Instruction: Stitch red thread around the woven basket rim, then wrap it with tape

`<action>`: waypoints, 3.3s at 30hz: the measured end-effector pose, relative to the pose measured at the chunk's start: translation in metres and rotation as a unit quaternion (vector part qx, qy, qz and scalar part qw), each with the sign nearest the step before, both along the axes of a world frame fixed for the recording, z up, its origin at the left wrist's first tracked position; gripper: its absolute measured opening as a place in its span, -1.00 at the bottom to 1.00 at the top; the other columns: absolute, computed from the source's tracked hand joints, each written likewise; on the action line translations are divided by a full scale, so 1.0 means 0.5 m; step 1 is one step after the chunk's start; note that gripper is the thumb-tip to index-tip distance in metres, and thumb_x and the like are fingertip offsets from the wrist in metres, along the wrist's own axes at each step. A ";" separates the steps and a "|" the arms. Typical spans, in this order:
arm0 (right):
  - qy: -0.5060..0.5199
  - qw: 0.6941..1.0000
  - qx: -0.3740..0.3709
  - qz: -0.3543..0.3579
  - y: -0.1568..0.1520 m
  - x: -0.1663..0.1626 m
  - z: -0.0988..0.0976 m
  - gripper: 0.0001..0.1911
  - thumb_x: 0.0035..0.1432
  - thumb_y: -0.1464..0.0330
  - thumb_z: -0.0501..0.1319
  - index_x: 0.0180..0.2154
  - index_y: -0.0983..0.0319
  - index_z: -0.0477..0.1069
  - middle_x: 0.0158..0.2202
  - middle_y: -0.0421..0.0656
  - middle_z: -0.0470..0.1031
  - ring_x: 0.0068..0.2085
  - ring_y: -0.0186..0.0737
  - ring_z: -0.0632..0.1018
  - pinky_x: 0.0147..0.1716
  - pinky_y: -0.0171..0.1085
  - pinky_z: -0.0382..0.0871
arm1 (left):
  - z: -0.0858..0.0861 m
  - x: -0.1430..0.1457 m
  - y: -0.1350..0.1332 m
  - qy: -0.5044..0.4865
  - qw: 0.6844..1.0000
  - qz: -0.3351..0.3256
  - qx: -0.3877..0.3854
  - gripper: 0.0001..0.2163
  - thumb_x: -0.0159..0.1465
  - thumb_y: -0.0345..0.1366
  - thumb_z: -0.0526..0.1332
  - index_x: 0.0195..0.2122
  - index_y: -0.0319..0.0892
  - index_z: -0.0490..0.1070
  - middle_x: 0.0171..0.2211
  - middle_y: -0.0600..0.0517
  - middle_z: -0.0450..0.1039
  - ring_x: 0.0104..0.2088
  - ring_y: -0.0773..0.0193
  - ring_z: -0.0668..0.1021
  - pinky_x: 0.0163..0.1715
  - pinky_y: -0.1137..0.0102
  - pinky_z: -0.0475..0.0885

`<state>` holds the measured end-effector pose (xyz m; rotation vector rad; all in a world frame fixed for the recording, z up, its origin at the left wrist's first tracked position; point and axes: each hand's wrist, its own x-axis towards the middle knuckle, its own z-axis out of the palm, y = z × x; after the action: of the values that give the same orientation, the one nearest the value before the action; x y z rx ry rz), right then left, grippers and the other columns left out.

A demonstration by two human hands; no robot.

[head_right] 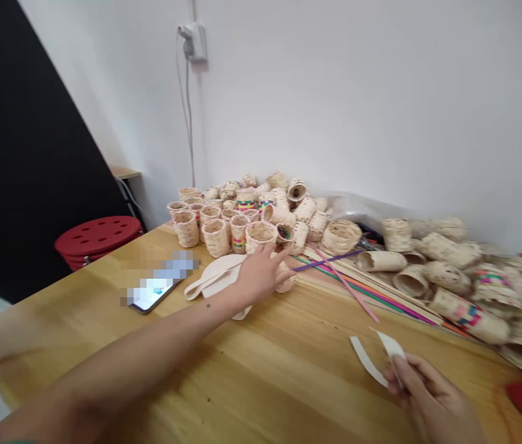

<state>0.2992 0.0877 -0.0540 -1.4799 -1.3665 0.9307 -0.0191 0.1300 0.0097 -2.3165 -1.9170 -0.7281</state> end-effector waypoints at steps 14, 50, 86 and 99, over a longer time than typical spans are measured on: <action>0.060 0.991 0.056 0.102 -0.016 -0.038 0.047 -0.50 -0.06 0.00 0.29 -0.25 0.27 0.50 -0.37 -0.08 0.54 -0.34 -0.14 0.53 -0.23 -0.15 0.43 | -0.064 0.059 -0.073 -0.227 0.969 -0.097 -0.010 -0.67 0.08 -0.49 0.16 -0.10 -0.17 0.35 0.07 -0.12 0.28 0.05 0.04 0.38 0.06 0.12 0.30; -0.073 0.921 0.107 0.367 -0.061 -0.070 0.085 -0.25 -0.08 -0.05 0.31 0.09 0.19 0.35 -0.05 -0.07 0.43 0.01 -0.03 0.41 0.01 -0.19 0.28 | -0.069 0.130 -0.185 -0.580 0.759 -0.198 -0.221 -0.75 0.15 -0.12 0.24 -0.28 -0.20 0.48 -0.35 0.03 0.47 -0.37 0.32 0.43 -0.28 0.42 0.35; -0.023 0.939 0.076 0.335 -0.062 -0.057 0.081 -0.42 -0.02 0.01 0.32 -0.04 0.21 0.39 -0.10 -0.10 0.48 -0.10 -0.09 0.49 -0.08 -0.18 0.34 | -0.089 0.142 -0.188 -0.426 0.853 -0.261 -0.152 -0.59 0.05 -0.35 0.33 -0.04 -0.09 0.38 -0.04 -0.03 0.42 -0.10 0.17 0.46 -0.13 0.32 0.37; -0.018 0.950 0.070 0.304 -0.065 -0.057 0.087 -0.43 0.20 -0.06 0.03 -0.07 0.26 0.42 -0.13 -0.05 0.50 -0.11 -0.11 0.49 -0.14 -0.20 0.37 | -0.081 0.133 -0.199 -0.359 0.880 -0.273 -0.149 -0.52 0.10 -0.30 0.31 0.08 -0.07 0.32 0.04 -0.04 0.41 -0.06 0.15 0.46 -0.03 0.28 0.35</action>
<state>0.2707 0.0553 -0.0103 -0.9760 -1.9261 1.1515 0.0473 0.0303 -0.0310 -3.1574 -1.6236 -1.6488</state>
